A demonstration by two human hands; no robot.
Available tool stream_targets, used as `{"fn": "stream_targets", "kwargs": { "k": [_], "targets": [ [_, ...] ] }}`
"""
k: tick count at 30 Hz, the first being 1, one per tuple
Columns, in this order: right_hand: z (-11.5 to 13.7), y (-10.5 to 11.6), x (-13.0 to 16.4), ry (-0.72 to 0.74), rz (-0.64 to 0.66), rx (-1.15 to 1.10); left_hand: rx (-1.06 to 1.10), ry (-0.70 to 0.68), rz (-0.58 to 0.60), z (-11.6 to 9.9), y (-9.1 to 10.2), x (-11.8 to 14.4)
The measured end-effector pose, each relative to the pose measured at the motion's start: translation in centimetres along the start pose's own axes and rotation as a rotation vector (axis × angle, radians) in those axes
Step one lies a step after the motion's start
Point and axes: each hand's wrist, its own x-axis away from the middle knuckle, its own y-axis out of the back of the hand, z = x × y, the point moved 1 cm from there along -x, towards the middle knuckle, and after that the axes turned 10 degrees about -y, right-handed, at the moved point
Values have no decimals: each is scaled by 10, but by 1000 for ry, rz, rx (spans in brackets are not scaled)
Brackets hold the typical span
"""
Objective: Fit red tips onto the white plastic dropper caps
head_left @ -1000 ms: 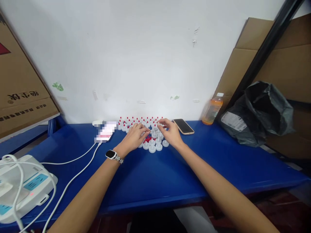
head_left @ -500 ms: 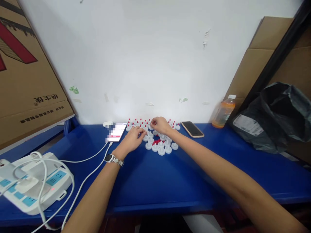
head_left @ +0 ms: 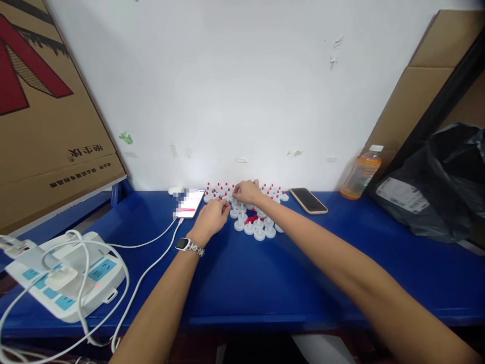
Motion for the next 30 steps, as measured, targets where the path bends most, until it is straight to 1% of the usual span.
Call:
{"fn": "stream_targets", "kwargs": {
  "k": [3, 5, 7, 9, 11, 12, 14, 17, 20, 22, 24, 25, 27, 30],
  "targets": [
    [7, 1, -1, -13, -7, -19, 8, -20, -16, -4, -1, 0],
    [5, 8, 5, -10, -55, -52, 6, -32, -52, -7, -1, -1],
    [-1, 19, 18, 11, -155, -124, 0, -41, -104, -12, 0, -1],
    [-11, 30, 39, 55, -258, -225, 11, -65, -164, -19, 3, -2],
    [-22, 38, 63, 113, -299, -310, 43, -102, -216, -29, 4, -2],
    [-28, 40, 75, 147, -296, -362, 62, -125, -234, -34, 4, -2],
    [-36, 40, 95, 232, -248, -485, 93, -170, -250, -45, 4, -2],
    [-40, 38, 114, 308, -195, -622, 113, -231, -228, -57, 2, -1],
    [-36, 38, 124, 289, -203, -687, 54, -263, -175, -63, 2, -1],
    [-33, 40, 127, 272, -227, -727, -18, -274, -168, -65, 2, -2],
    [-31, 42, 129, 277, -272, -762, -36, -278, -176, -66, 1, -4],
    [-31, 43, 129, 285, -293, -772, -3, -275, -183, -66, 0, -5],
    [-31, 45, 130, 293, -331, -766, 136, -245, -212, -65, -4, -9],
    [-30, 47, 129, 300, -396, -702, 365, -112, -288, -66, -11, -17]
  ]
}}
